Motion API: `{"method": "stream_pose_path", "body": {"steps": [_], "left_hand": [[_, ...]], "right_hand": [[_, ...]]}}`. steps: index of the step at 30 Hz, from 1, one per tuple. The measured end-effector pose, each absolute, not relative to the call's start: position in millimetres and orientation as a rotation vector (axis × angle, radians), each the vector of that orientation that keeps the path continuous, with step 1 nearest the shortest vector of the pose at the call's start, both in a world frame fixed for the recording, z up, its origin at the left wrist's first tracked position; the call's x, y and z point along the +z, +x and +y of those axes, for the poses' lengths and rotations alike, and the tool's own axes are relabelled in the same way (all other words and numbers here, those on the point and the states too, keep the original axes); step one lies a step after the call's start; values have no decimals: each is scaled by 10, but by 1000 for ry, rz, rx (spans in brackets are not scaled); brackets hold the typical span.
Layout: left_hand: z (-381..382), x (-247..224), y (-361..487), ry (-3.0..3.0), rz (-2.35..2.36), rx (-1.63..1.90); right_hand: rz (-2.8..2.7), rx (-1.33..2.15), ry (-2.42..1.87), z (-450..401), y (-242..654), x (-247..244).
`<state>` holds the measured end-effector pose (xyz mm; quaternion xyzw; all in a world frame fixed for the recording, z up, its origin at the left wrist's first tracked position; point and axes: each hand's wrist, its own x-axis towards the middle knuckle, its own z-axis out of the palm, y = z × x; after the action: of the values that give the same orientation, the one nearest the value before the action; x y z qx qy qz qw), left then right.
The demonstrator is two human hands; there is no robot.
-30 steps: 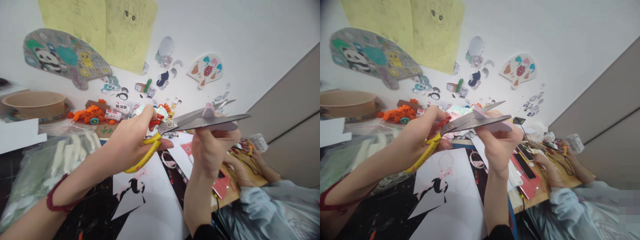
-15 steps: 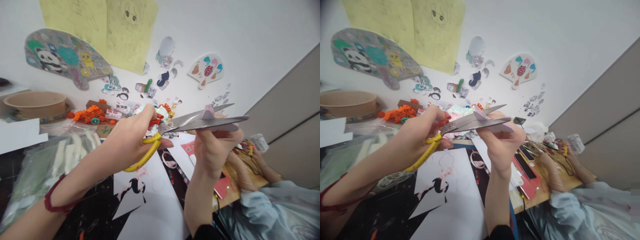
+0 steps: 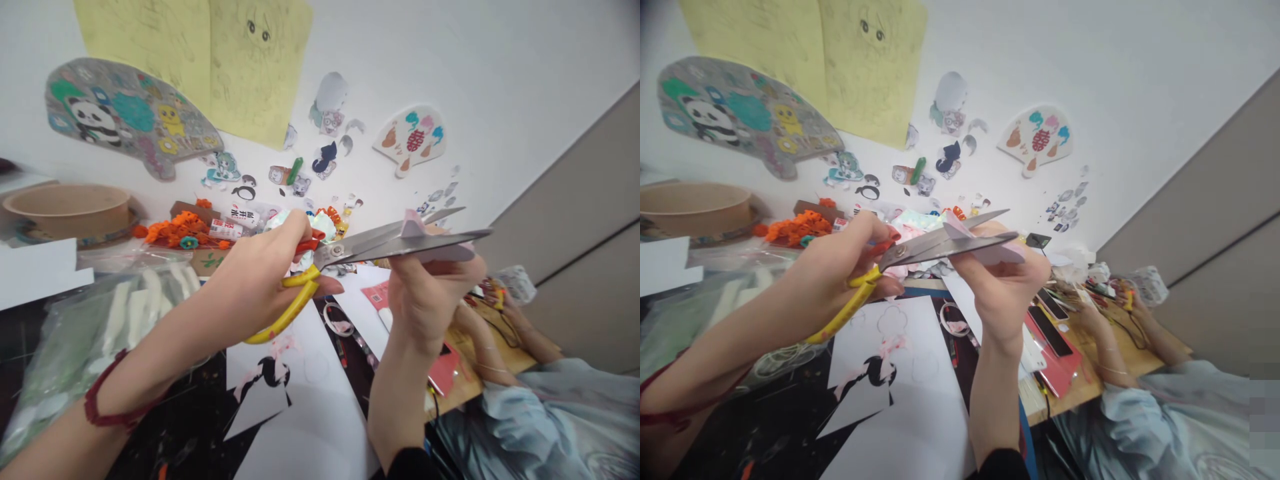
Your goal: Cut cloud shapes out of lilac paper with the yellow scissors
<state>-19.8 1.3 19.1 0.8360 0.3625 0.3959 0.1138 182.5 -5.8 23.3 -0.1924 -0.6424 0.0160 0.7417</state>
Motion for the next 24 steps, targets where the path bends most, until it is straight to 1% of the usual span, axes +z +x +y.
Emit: {"method": "stream_pose_path", "body": {"steps": [8,14,24], "left_hand": [[10,168,-218,2445,1093,1127],[32,109,-216,2458,1176,1194],[37,101,-212,2441,1076,1133]], "right_hand": [[-1428,42,-413,-48,1836,223],[-1394,27,-448,-51,1798,217],[-1401,76,-386,-76,1789,217]]}}
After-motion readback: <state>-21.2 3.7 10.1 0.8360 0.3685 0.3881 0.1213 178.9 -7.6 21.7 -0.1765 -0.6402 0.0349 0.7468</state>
